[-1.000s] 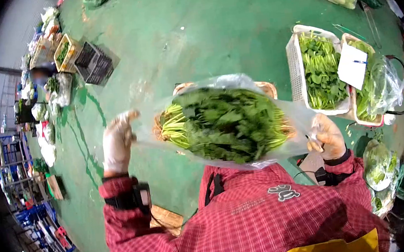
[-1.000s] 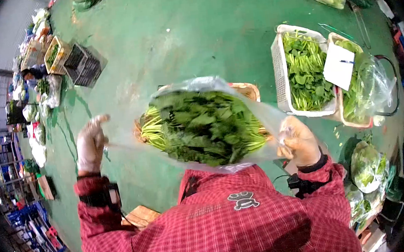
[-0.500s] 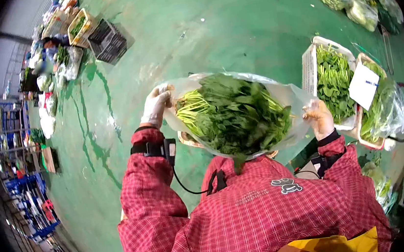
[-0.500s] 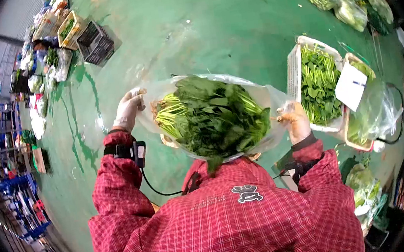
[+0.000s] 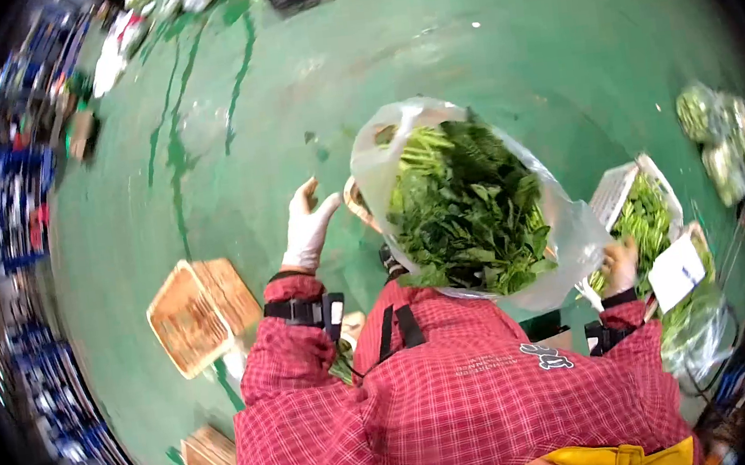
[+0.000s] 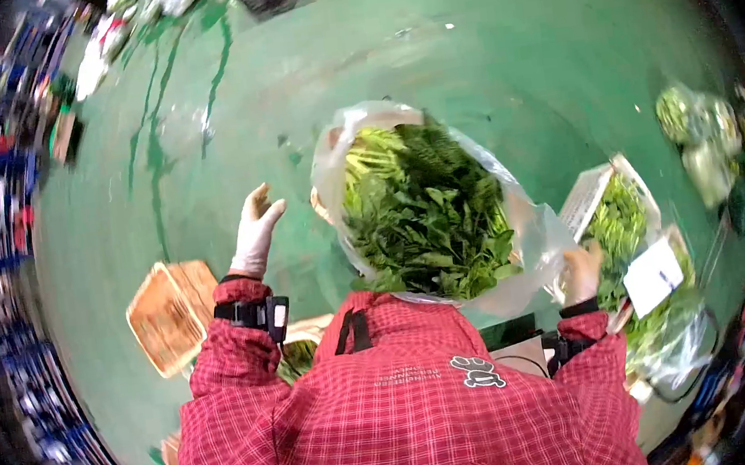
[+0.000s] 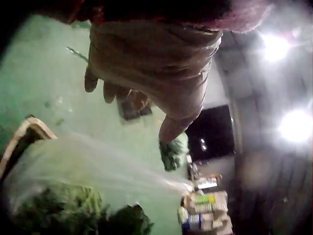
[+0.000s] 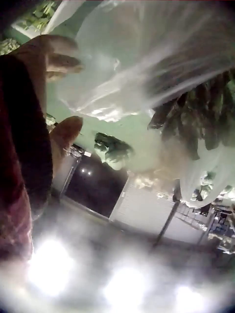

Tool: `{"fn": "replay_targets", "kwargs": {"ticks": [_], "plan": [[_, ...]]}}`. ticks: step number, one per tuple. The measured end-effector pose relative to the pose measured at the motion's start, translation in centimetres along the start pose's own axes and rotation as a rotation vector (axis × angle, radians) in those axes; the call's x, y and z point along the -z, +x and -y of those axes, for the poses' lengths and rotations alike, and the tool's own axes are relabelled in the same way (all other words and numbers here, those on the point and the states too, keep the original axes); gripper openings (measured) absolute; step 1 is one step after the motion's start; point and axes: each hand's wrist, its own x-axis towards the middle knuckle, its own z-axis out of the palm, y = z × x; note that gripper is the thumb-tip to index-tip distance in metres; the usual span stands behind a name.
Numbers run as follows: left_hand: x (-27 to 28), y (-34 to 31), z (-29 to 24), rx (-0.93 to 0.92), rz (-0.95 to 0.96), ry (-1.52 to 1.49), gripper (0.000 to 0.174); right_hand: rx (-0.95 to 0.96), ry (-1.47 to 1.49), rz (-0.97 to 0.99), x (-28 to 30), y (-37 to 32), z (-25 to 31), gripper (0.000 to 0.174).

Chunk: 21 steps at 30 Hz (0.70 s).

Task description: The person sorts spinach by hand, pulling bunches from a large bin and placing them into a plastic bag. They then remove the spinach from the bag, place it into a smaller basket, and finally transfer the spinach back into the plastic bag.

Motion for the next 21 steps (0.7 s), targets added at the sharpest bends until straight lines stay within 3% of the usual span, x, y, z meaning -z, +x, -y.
{"fn": "replay_targets", "kwargs": {"ticks": [2,4,6,8,10,12,13,14,16,17,18,20,21], "plan": [[3.2,-5.1,5.3,0.245,-0.161,-0.189,0.061,0.331,-0.100,-0.179,0.6,0.5,2.7,0.075],[6.7,-11.3,12.9,0.597,-0.208,-0.437,0.048,0.673,-0.182,-0.220,-1.6,-2.0,8.5,0.075],[7.9,-19.6,22.6,0.746,-0.439,-0.510,0.040,0.928,-0.157,0.034,-3.3,-2.4,12.5,0.068],[8.1,-29.3,27.0,0.884,-0.555,-0.453,0.035,0.992,-0.117,0.435,-7.1,-4.2,15.1,0.061],[6.9,-39.7,35.4,0.951,-0.692,-0.450,0.030,1.087,-0.284,0.690,-11.8,-7.6,15.6,0.054],[5.6,-46.6,32.5,1.127,-0.787,-0.516,0.027,1.065,-0.453,1.048,-15.9,-12.0,14.5,0.051],[5.0,-49.6,31.6,1.174,-0.800,-0.677,0.026,0.940,-0.473,1.191,-17.6,-13.2,12.7,0.049],[4.3,-50.9,29.0,1.220,-0.930,-0.669,0.025,0.883,-0.599,1.296,-19.1,-15.8,10.9,0.050],[2.6,-56.7,31.3,1.175,-0.868,-0.646,0.024,1.179,-1.015,1.512,-21.6,-22.2,7.3,0.047],[1.6,-58.5,31.7,1.175,-0.935,-0.688,0.027,1.346,-1.180,1.623,-22.4,-24.7,5.3,0.046],[0.6,-60.4,32.0,1.034,-0.957,-0.732,0.031,1.345,-1.236,1.765,-22.7,-26.4,3.2,0.049],[-0.9,-63.0,31.6,0.971,-1.025,-0.785,0.032,1.180,-1.646,1.876,-23.0,-32.1,0.1,0.049],[-1.9,-64.8,32.2,0.985,-1.024,-0.815,0.032,1.285,-1.659,1.948,-22.9,-34.0,-1.7,0.050]]}}
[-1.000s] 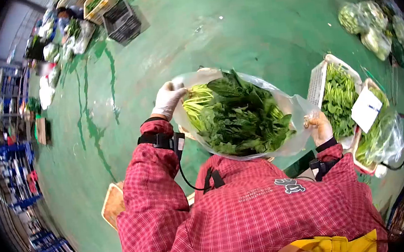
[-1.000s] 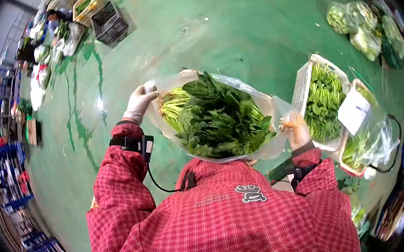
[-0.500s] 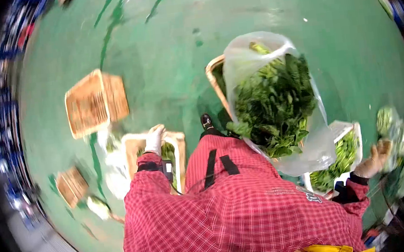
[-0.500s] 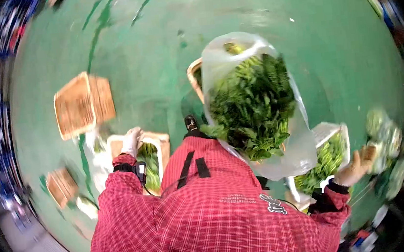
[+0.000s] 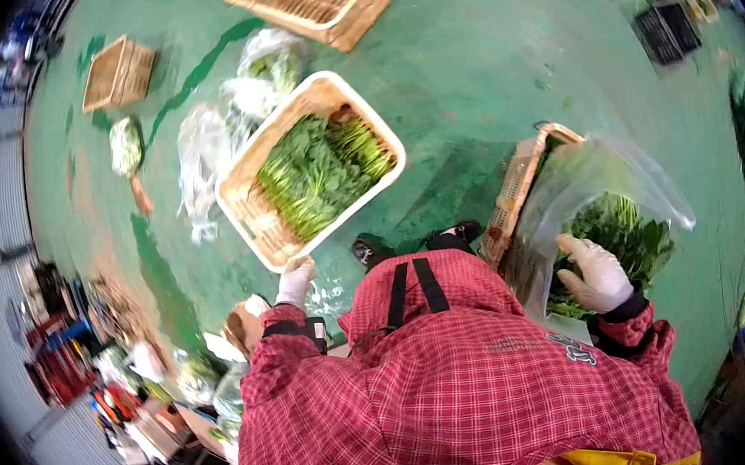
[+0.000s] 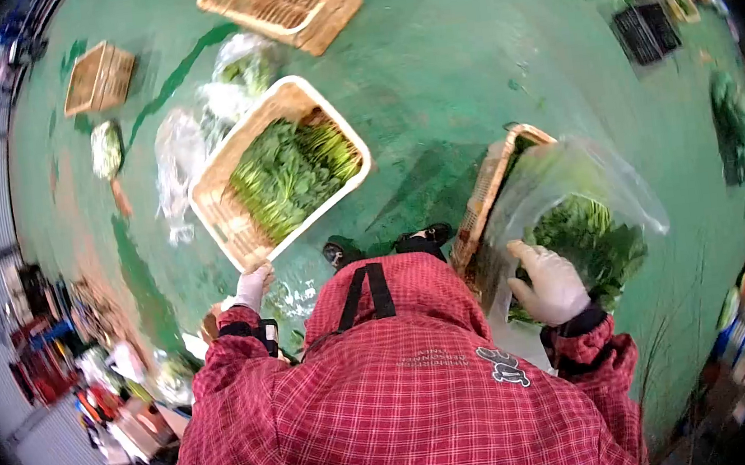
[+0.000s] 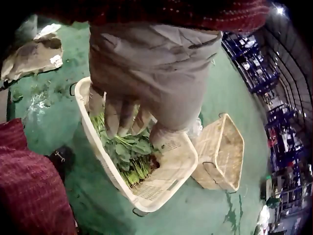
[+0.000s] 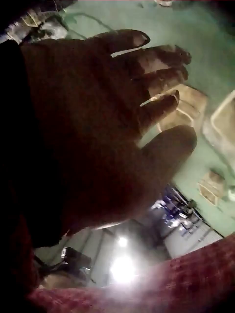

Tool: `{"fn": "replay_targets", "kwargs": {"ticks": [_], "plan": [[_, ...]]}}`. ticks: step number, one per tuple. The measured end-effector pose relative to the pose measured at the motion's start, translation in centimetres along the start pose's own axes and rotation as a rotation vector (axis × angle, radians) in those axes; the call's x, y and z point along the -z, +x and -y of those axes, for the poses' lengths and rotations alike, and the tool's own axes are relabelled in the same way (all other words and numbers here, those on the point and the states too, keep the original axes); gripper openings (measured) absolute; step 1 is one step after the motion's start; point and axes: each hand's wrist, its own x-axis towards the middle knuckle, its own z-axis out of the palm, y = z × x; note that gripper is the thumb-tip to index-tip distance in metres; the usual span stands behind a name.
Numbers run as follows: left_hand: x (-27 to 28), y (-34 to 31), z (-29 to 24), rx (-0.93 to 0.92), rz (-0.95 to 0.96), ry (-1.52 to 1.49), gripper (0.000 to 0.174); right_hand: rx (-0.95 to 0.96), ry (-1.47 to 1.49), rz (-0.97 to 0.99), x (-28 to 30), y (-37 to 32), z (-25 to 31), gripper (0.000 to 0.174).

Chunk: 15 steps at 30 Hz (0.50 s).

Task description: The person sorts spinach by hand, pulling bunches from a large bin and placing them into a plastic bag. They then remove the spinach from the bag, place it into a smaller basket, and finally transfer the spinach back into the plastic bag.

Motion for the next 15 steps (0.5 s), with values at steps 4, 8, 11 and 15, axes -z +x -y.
{"fn": "replay_targets", "kwargs": {"ticks": [4,8,11,15], "plan": [[6.6,1.9,10.9,0.069,0.072,-0.209,0.036,0.147,-0.179,0.079,-2.2,5.0,8.9,0.052],[12.2,0.4,14.1,0.320,0.025,-0.266,0.034,0.313,-0.198,-0.020,-5.3,8.3,17.6,0.049],[16.6,1.2,19.4,0.220,-0.087,-0.361,0.032,0.229,-0.317,0.150,-8.0,11.2,23.5,0.047],[21.1,1.7,19.5,0.230,-0.110,-0.492,0.031,0.438,-0.382,0.242,-11.4,17.5,30.0,0.050]]}}
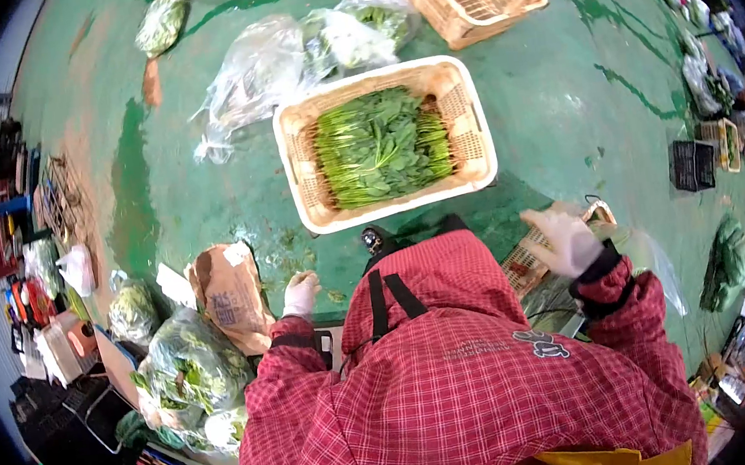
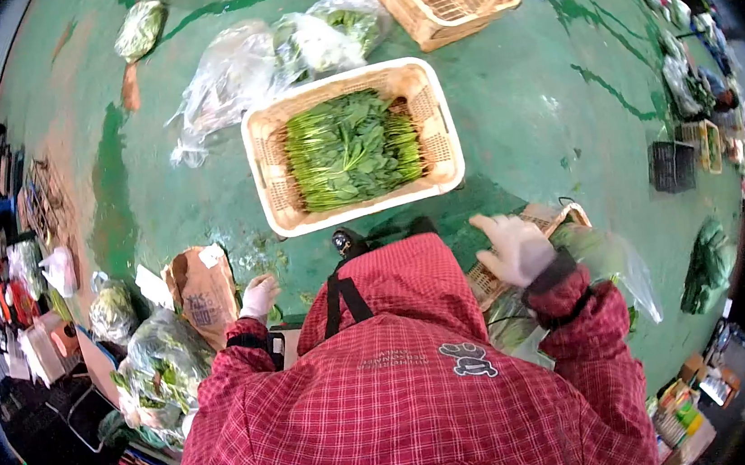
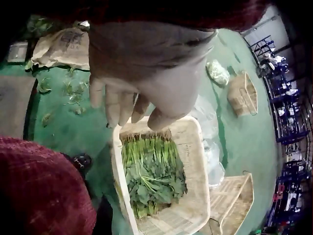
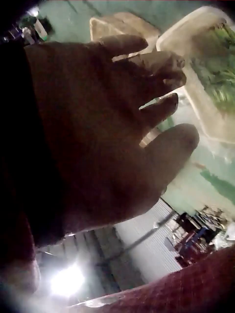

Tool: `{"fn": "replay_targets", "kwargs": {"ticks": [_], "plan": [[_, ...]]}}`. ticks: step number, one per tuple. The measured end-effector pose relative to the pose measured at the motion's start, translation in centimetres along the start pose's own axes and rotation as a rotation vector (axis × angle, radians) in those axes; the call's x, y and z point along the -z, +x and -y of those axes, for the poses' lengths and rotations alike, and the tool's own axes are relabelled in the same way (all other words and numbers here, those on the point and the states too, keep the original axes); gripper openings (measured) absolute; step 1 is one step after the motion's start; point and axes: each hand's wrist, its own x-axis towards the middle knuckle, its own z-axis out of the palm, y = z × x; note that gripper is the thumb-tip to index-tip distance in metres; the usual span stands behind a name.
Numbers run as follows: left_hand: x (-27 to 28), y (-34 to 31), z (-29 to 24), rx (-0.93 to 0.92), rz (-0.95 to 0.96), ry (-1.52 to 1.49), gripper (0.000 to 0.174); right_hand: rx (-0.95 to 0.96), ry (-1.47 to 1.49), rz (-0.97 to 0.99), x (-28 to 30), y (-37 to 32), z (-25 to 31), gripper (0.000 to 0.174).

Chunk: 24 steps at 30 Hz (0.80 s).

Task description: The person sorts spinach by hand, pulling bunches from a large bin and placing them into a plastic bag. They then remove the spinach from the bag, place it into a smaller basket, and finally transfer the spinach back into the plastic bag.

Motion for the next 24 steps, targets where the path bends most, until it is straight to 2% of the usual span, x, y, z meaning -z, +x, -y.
{"fn": "replay_targets", "kwargs": {"ticks": [3,4,6,8,10,12,14,16,17,18,20,21,22,24], "plan": [[1.8,4.7,1.9,-0.088,0.036,-0.251,0.030,0.134,-0.120,0.070,0.8,7.8,2.2,0.046],[0.6,1.8,-2.9,0.054,0.025,-0.173,0.029,0.198,-0.129,0.076,0.0,10.7,2.0,0.044],[-1.9,0.9,-7.4,0.124,-0.049,-0.225,0.029,0.218,-0.006,0.129,-2.5,17.1,1.5,0.043],[-3.5,3.9,-8.4,0.075,0.012,-0.370,0.030,0.140,-0.003,0.319,-6.9,24.7,-0.2,0.045],[-6.1,8.3,-9.4,0.079,0.003,-0.450,0.032,0.154,-0.168,0.472,-11.6,32.1,-1.5,0.045],[-9.4,13.0,-10.1,0.088,0.012,-0.575,0.033,0.156,-0.263,0.530,-17.1,39.0,-2.4,0.042],[-12.5,19.3,-8.2,0.146,-0.009,-0.605,0.033,0.162,-0.442,0.559,-23.0,45.3,-3.6,0.042],[-15.4,24.6,-5.7,0.077,0.068,-0.570,0.026,0.175,-0.440,0.475,-30.3,50.9,-6.2,0.044],[-17.3,26.5,-4.2,0.034,0.072,-0.489,0.027,0.155,-0.376,0.487,-32.8,53.1,-6.7,0.042],[-18.8,28.7,-2.9,-0.017,0.080,-0.408,0.029,0.187,-0.454,0.416,-35.8,55.1,-7.9,0.044],[-19.7,32.1,-1.9,0.091,0.172,-0.349,0.030,0.266,-0.608,0.305,-41.9,56.7,-11.6,0.047],[-19.3,33.6,-2.0,0.195,0.178,-0.404,0.030,0.266,-0.720,0.235,-45.4,57.4,-14.9,0.042],[-18.8,35.8,-0.6,0.218,0.173,-0.415,0.025,0.279,-0.730,0.266,-45.2,58.0,-15.7,0.034],[-17.9,38.7,1.0,0.258,0.041,-0.539,0.025,0.323,-0.587,0.202,-43.7,57.9,-16.2,0.026]]}}
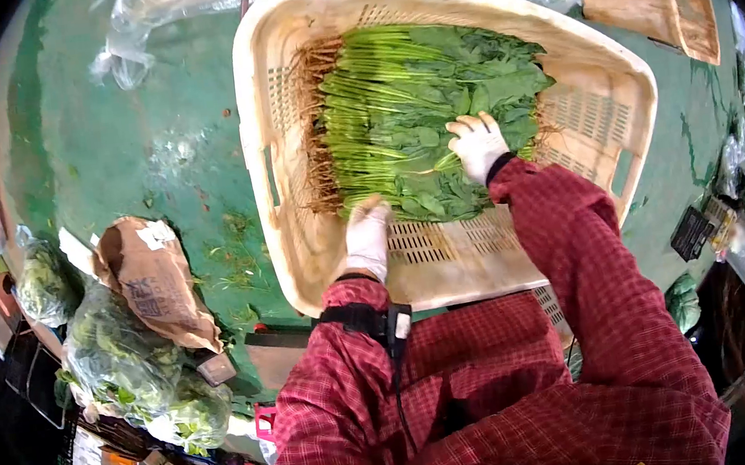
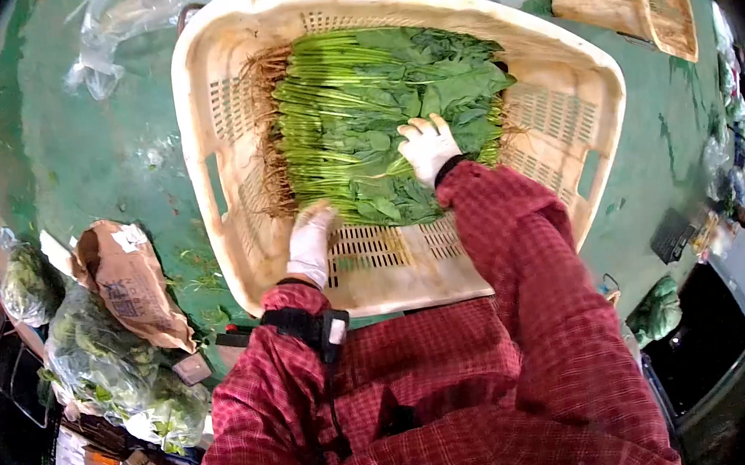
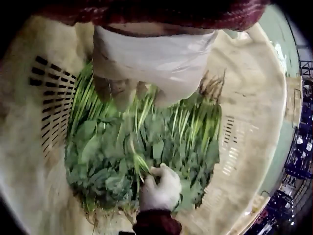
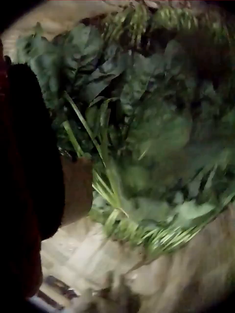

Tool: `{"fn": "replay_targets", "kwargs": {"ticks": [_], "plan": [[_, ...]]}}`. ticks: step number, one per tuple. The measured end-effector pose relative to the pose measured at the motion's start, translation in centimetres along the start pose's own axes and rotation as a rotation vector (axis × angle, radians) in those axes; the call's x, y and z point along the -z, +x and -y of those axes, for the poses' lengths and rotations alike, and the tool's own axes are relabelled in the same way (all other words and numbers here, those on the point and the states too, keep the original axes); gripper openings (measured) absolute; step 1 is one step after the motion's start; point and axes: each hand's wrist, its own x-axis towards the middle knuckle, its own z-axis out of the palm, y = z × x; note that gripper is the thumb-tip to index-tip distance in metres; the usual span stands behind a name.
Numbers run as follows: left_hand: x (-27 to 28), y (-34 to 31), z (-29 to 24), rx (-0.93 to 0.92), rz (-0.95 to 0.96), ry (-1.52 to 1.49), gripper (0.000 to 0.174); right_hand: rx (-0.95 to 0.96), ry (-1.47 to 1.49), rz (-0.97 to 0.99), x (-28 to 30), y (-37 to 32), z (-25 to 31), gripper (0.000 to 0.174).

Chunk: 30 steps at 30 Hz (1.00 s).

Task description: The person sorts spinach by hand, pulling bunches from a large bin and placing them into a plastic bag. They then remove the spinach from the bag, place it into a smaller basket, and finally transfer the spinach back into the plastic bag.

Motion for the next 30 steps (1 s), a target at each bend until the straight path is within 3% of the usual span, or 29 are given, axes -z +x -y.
{"fn": "replay_targets", "kwargs": {"ticks": [3,5,6,9,11,12,14,16,18,20,22,23,25,27,28,30], "plan": [[2.5,5.6,0.8,-0.108,-0.190,-0.033,0.029,-0.030,0.190,-0.054,5.0,-0.2,1.2,0.020],[4.3,8.9,1.8,-0.116,-0.269,-0.074,0.026,-0.049,0.415,0.123,8.8,0.8,2.4,0.023],[3.5,7.7,-1.0,0.015,-0.329,-0.066,0.031,-0.045,0.535,0.221,10.3,1.9,3.0,0.029],[3.3,8.6,-2.1,-0.040,-0.337,-0.229,0.045,0.023,0.289,0.080,12.5,6.7,5.6,0.061],[3.9,12.2,0.9,-0.116,-0.423,-0.323,0.052,0.169,0.293,-0.317,12.5,12.5,5.7,0.059],[3.3,11.5,-0.1,-0.106,-0.434,-0.225,0.061,0.122,0.262,-0.180,13.1,15.8,5.8,0.060],[1.5,9.6,-2.8,-0.073,-0.457,-0.137,0.073,-0.094,0.108,0.292,13.7,21.6,6.2,0.062],[0.4,9.7,-3.7,-0.031,-0.488,-0.162,0.081,-0.024,-0.036,-0.118,7.3,24.4,6.7,0.061],[0.2,9.8,-4.4,-0.001,-0.440,-0.269,0.077,-0.001,-0.212,0.057,6.9,25.3,7.4,0.072],[5.7,18.9,4.2,0.036,-0.412,-0.221,0.081,-0.053,-0.070,0.385,9.0,27.1,8.1,0.057],[5.1,18.0,2.5,0.001,-0.361,0.039,0.084,0.057,-0.160,0.216,9.2,27.5,8.7,0.041],[4.7,17.5,1.0,-0.022,-0.335,0.164,0.086,-0.041,-0.062,0.220,6.6,29.1,8.6,0.032],[3.6,15.3,-2.6,-0.061,-0.285,0.410,0.090,0.011,-0.147,0.239,6.0,30.5,8.9,0.038],[1.9,14.7,-4.5,-0.083,-0.366,0.428,0.081,0.067,-0.239,0.267,4.9,31.4,9.2,0.046],[1.1,14.4,-5.4,-0.094,-0.406,0.436,0.079,0.075,-0.196,0.212,4.0,31.7,9.0,0.042],[0.8,15.8,-3.4,-0.301,-0.494,0.364,0.082,0.091,-0.109,0.114,1.9,31.6,8.5,0.035]]}}
